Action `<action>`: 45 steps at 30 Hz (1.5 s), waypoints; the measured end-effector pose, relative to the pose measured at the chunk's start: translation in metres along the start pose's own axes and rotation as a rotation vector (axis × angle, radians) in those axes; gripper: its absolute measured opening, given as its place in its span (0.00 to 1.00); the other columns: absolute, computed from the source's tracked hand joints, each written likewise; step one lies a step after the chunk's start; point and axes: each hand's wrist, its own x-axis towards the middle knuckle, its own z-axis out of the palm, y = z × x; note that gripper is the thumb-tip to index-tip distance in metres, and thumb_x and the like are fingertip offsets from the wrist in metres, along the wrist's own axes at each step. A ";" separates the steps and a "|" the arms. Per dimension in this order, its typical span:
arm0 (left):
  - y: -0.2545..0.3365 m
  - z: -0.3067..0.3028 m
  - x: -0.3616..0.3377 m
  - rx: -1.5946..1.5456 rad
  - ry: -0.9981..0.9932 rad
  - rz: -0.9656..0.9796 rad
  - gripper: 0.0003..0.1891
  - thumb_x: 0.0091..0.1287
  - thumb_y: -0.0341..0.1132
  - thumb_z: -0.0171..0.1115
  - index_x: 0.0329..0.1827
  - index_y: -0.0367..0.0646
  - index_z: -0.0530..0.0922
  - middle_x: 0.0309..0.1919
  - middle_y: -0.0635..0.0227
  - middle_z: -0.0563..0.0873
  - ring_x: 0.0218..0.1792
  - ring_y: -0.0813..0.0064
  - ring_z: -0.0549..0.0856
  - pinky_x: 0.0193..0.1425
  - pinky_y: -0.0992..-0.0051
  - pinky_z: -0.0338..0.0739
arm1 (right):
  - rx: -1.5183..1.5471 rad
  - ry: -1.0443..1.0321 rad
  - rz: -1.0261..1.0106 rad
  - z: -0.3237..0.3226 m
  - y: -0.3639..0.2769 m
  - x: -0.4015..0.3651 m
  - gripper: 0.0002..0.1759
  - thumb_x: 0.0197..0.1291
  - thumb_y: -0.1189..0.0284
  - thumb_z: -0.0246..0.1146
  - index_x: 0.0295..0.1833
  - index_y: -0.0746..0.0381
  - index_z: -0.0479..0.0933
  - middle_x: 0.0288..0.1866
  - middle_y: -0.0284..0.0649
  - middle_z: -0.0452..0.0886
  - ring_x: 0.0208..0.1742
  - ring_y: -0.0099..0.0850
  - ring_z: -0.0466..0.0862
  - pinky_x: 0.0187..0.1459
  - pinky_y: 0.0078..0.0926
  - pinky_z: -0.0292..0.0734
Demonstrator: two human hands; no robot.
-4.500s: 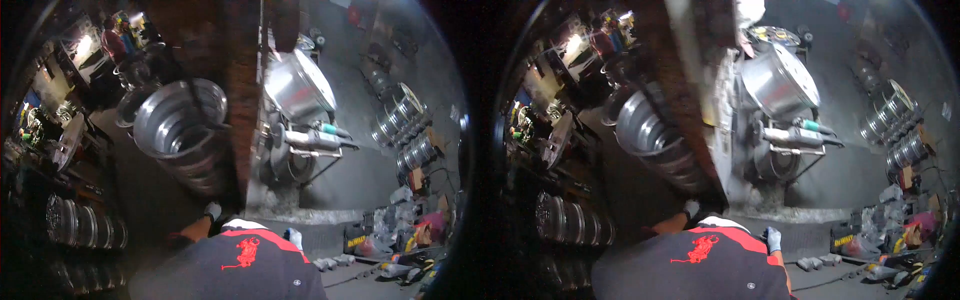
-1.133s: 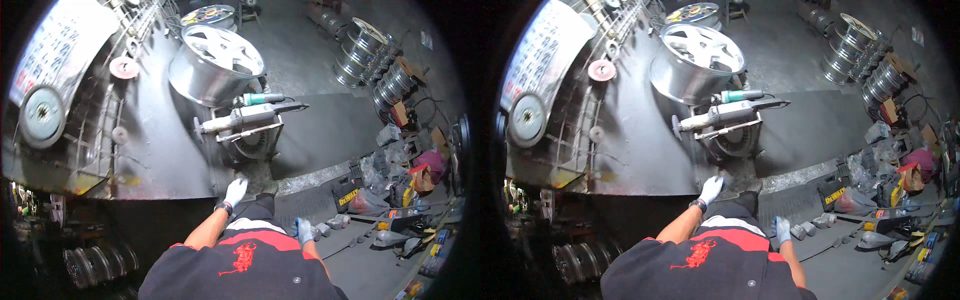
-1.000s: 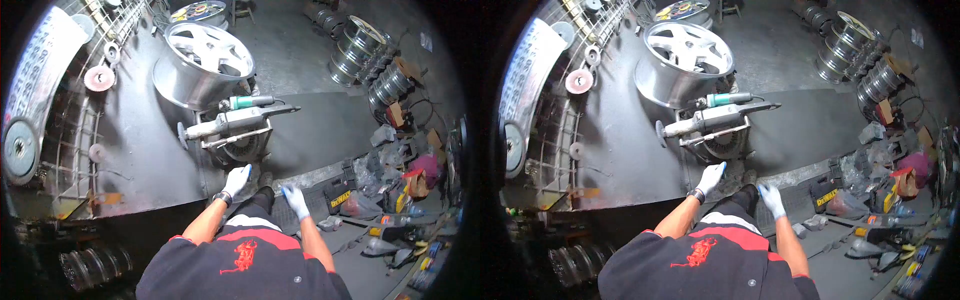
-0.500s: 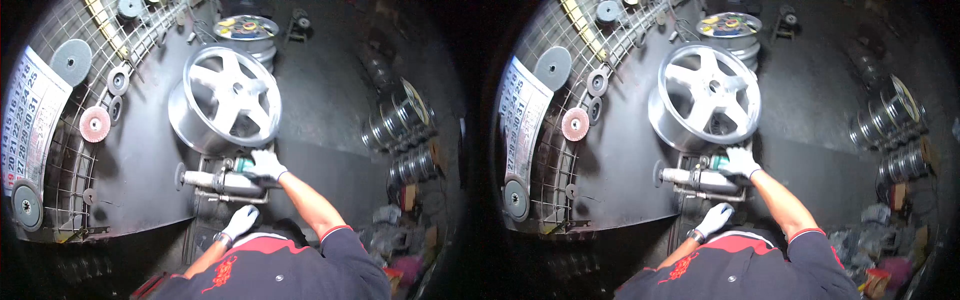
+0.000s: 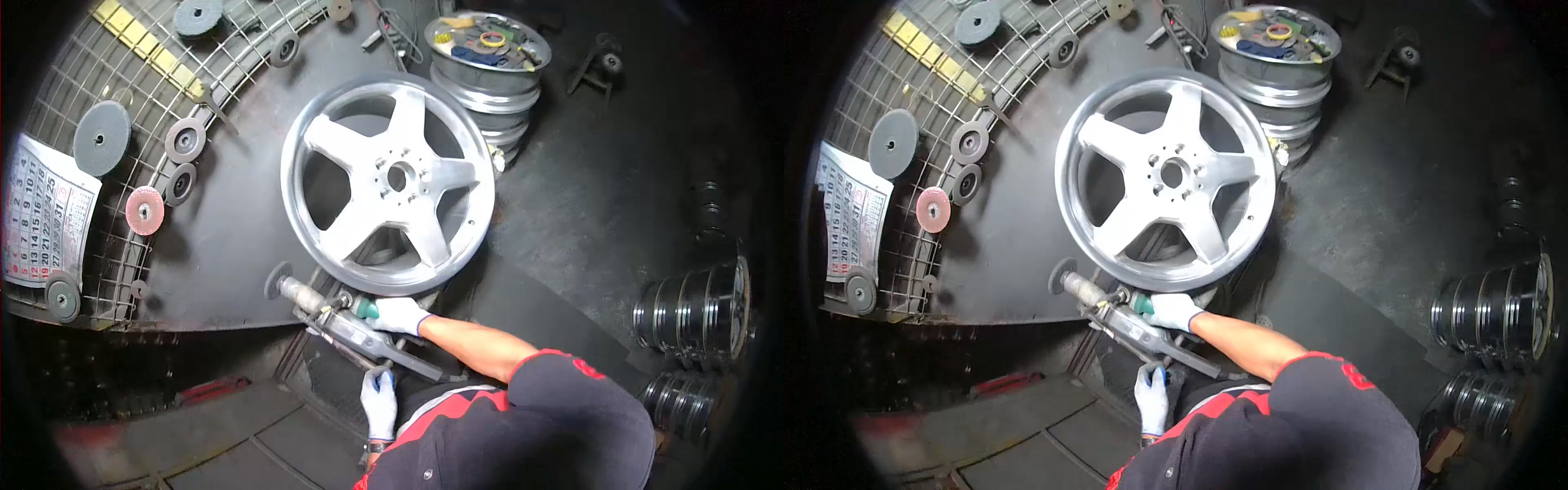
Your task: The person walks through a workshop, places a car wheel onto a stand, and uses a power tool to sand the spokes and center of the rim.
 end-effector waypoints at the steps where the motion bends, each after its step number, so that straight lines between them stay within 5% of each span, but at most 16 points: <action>1: 0.016 0.011 -0.011 -0.123 -0.005 -0.159 0.11 0.72 0.30 0.59 0.54 0.38 0.77 0.40 0.67 0.84 0.39 0.77 0.79 0.45 0.74 0.77 | 0.035 -0.030 -0.016 -0.001 0.002 -0.003 0.30 0.55 0.46 0.65 0.41 0.66 0.81 0.36 0.55 0.85 0.37 0.51 0.86 0.42 0.46 0.79; 3: 0.008 0.040 -0.025 -0.035 0.154 0.088 0.20 0.69 0.29 0.63 0.63 0.38 0.72 0.46 0.64 0.82 0.43 0.77 0.79 0.48 0.73 0.78 | 0.081 -0.033 -0.061 -0.016 -0.005 -0.015 0.32 0.55 0.47 0.66 0.48 0.67 0.79 0.39 0.55 0.84 0.39 0.51 0.86 0.44 0.46 0.79; 4: 0.004 0.046 -0.031 -0.008 0.117 -0.015 0.35 0.64 0.28 0.68 0.73 0.39 0.62 0.60 0.58 0.76 0.50 0.74 0.77 0.54 0.73 0.78 | 0.095 0.045 -0.109 -0.017 -0.008 -0.025 0.34 0.54 0.47 0.67 0.52 0.68 0.76 0.42 0.56 0.84 0.42 0.52 0.85 0.45 0.46 0.79; 8: 0.066 0.095 -0.051 -0.283 0.150 -0.025 0.53 0.57 0.30 0.75 0.81 0.38 0.45 0.71 0.52 0.63 0.62 0.65 0.74 0.64 0.69 0.74 | 0.232 0.035 -0.158 -0.063 -0.054 -0.084 0.41 0.52 0.49 0.69 0.61 0.69 0.69 0.49 0.60 0.81 0.50 0.54 0.84 0.52 0.46 0.78; 13: 0.070 0.137 -0.076 -0.234 0.445 0.105 0.40 0.58 0.36 0.76 0.69 0.33 0.63 0.62 0.52 0.75 0.62 0.61 0.77 0.65 0.58 0.73 | 0.336 0.092 -0.260 -0.093 -0.092 -0.160 0.47 0.48 0.53 0.73 0.69 0.67 0.65 0.53 0.57 0.81 0.53 0.53 0.83 0.56 0.44 0.78; 15: 0.018 0.143 -0.091 -0.001 0.421 0.202 0.39 0.54 0.35 0.77 0.67 0.34 0.66 0.60 0.54 0.77 0.60 0.62 0.78 0.64 0.60 0.74 | 0.404 0.221 -0.400 -0.113 -0.092 -0.190 0.49 0.46 0.55 0.77 0.70 0.64 0.65 0.60 0.57 0.76 0.60 0.50 0.80 0.62 0.41 0.75; 17: 0.072 0.144 -0.131 -0.342 0.268 0.157 0.36 0.49 0.33 0.79 0.62 0.38 0.71 0.50 0.60 0.83 0.51 0.66 0.84 0.56 0.65 0.80 | 0.393 0.065 -0.440 -0.132 -0.074 -0.212 0.47 0.49 0.54 0.77 0.70 0.64 0.65 0.62 0.50 0.76 0.61 0.44 0.80 0.65 0.38 0.73; 18: 0.089 0.152 -0.162 -0.452 0.142 0.177 0.35 0.49 0.33 0.79 0.61 0.39 0.71 0.48 0.61 0.84 0.49 0.68 0.85 0.54 0.67 0.81 | 0.804 -0.279 -0.427 -0.156 -0.049 -0.235 0.45 0.52 0.54 0.76 0.69 0.65 0.65 0.63 0.44 0.77 0.61 0.36 0.79 0.66 0.34 0.72; 19: 0.101 0.150 -0.174 -0.539 0.001 0.201 0.35 0.49 0.32 0.79 0.60 0.39 0.72 0.46 0.62 0.85 0.46 0.70 0.86 0.52 0.68 0.81 | 1.036 -0.443 -0.411 -0.158 -0.027 -0.240 0.36 0.57 0.64 0.75 0.68 0.64 0.67 0.57 0.39 0.79 0.57 0.31 0.82 0.57 0.32 0.79; 21: 0.109 0.162 -0.194 -0.648 -0.272 0.134 0.35 0.50 0.31 0.78 0.62 0.40 0.70 0.42 0.65 0.86 0.43 0.73 0.87 0.52 0.69 0.82 | 1.386 -0.609 -0.219 -0.162 0.007 -0.267 0.37 0.55 0.62 0.76 0.66 0.65 0.70 0.57 0.43 0.81 0.54 0.33 0.85 0.56 0.34 0.82; 25: 0.124 0.200 -0.197 -0.595 -0.455 0.012 0.39 0.49 0.34 0.82 0.64 0.40 0.70 0.51 0.62 0.83 0.49 0.72 0.85 0.57 0.68 0.80 | 1.476 -0.379 -0.120 -0.190 0.045 -0.304 0.42 0.50 0.56 0.78 0.65 0.66 0.70 0.51 0.48 0.83 0.53 0.42 0.87 0.56 0.43 0.85; 27: 0.134 0.236 -0.186 -0.395 -0.199 0.165 0.36 0.55 0.40 0.79 0.64 0.39 0.69 0.50 0.61 0.82 0.52 0.71 0.83 0.58 0.68 0.78 | 1.404 -0.188 -0.150 -0.210 0.057 -0.303 0.39 0.51 0.58 0.78 0.63 0.67 0.72 0.50 0.46 0.83 0.50 0.40 0.87 0.54 0.41 0.86; 33: 0.200 0.292 -0.100 -0.133 -0.313 0.181 0.35 0.57 0.40 0.77 0.63 0.38 0.69 0.55 0.58 0.82 0.57 0.71 0.81 0.63 0.69 0.75 | 1.389 0.040 -0.295 -0.286 0.108 -0.265 0.37 0.60 0.60 0.73 0.67 0.70 0.69 0.56 0.48 0.80 0.51 0.39 0.85 0.53 0.42 0.85; 38: 0.251 0.358 0.012 -0.042 -0.437 0.313 0.37 0.57 0.46 0.75 0.66 0.40 0.67 0.52 0.46 0.84 0.54 0.51 0.85 0.59 0.61 0.78 | 1.525 0.177 -0.354 -0.364 0.182 -0.188 0.38 0.67 0.48 0.63 0.65 0.72 0.68 0.53 0.50 0.80 0.48 0.41 0.85 0.51 0.44 0.84; 42: 0.319 0.377 0.077 -0.036 -0.603 0.354 0.40 0.59 0.49 0.73 0.69 0.39 0.65 0.51 0.45 0.84 0.53 0.48 0.86 0.58 0.61 0.79 | 1.665 0.003 -0.481 -0.443 0.208 -0.149 0.50 0.58 0.43 0.69 0.74 0.63 0.59 0.67 0.48 0.69 0.62 0.43 0.74 0.62 0.50 0.70; 45: 0.348 0.387 0.115 -0.012 -0.641 0.388 0.38 0.60 0.51 0.71 0.68 0.39 0.66 0.49 0.43 0.85 0.51 0.48 0.86 0.56 0.60 0.80 | 1.681 -0.064 -0.589 -0.477 0.226 -0.106 0.47 0.57 0.48 0.71 0.72 0.64 0.61 0.60 0.46 0.72 0.56 0.41 0.77 0.58 0.46 0.73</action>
